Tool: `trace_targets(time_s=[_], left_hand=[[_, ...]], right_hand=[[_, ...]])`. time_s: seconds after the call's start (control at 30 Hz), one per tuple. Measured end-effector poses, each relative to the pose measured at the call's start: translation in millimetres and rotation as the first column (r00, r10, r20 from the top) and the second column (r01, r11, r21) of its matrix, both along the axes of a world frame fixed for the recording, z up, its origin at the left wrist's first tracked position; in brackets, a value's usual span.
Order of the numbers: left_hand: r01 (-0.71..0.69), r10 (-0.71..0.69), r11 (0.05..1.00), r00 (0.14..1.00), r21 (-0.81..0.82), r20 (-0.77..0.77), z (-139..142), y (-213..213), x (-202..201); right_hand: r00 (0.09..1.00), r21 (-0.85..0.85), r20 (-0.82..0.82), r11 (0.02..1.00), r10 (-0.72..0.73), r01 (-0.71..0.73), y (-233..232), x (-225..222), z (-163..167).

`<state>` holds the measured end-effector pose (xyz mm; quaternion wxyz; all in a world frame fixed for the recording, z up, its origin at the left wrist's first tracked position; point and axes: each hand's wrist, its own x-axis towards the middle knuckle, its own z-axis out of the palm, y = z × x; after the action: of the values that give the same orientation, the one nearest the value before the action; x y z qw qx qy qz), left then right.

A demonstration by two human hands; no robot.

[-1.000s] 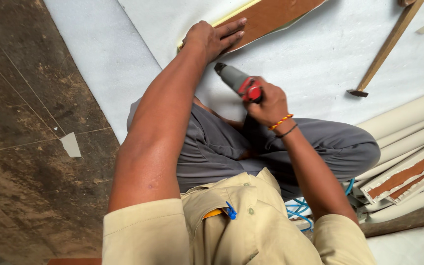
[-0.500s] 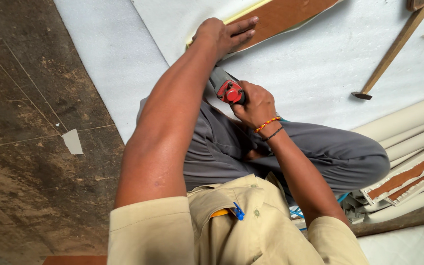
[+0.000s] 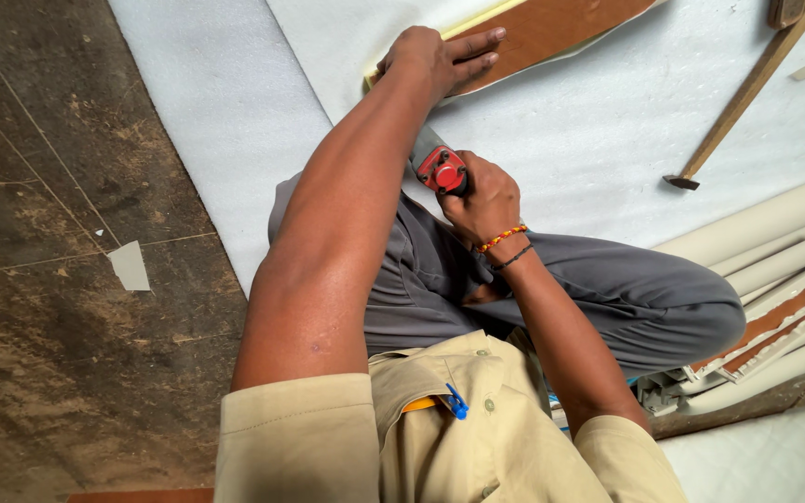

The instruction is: The person sits on the workshop floor and wraps white fabric over a long foam strip with a wooden backing board, folding the fabric edges around it. They press and align the fabric, then use a pneumatic nail gun to fasten the fabric along the strip, working along its length.

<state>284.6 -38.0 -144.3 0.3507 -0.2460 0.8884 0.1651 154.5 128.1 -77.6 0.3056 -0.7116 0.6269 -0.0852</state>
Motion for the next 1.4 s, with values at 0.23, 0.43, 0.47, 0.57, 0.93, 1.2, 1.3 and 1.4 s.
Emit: trace_targets(time_s=[0.23,0.43,0.47,0.57,0.93,1.2,1.3,1.4], left_hand=[[-0.007,0.007,1.000,0.999,0.002,0.043,11.2,0.5,0.9],[-0.032,0.031,0.999,0.999,0.021,0.028,8.8,0.8,0.1],[-0.032,0.031,0.999,0.999,0.015,0.035,8.1,0.8,0.0],[0.041,-0.041,0.997,0.999,-0.059,0.000,7.0,0.8,0.0],[-0.011,0.012,0.998,1.000,-0.059,0.017,-1.0,4.3,-2.9],[-0.080,0.080,0.997,0.997,0.006,0.013,-2.9,3.5,-3.9],[-0.100,0.100,0.995,0.994,-0.013,0.039,2.0,5.9,-6.6],[-0.053,0.057,0.993,0.998,-0.103,0.038,12.3,7.4,-7.8]], right_hand=[[1.000,0.025,-0.015,1.000,0.017,-0.016,-0.6,-7.6,-0.6],[1.000,-0.002,-0.021,1.000,-0.016,0.016,1.3,-8.0,-1.0],[1.000,-0.004,-0.021,1.000,-0.016,0.016,1.5,-7.4,-1.3],[1.000,-0.024,-0.012,0.999,-0.024,0.024,1.1,-4.8,-2.3],[0.998,0.013,-0.046,0.999,-0.038,0.039,-0.2,0.4,-2.5],[0.995,-0.123,-0.038,0.987,0.095,-0.099,-1.7,-57.4,-1.1],[0.976,-0.059,-0.200,0.993,0.088,-0.101,-6.1,-129.6,7.9],[0.910,0.006,-0.412,0.999,0.052,-0.054,-17.4,-202.0,8.5]])
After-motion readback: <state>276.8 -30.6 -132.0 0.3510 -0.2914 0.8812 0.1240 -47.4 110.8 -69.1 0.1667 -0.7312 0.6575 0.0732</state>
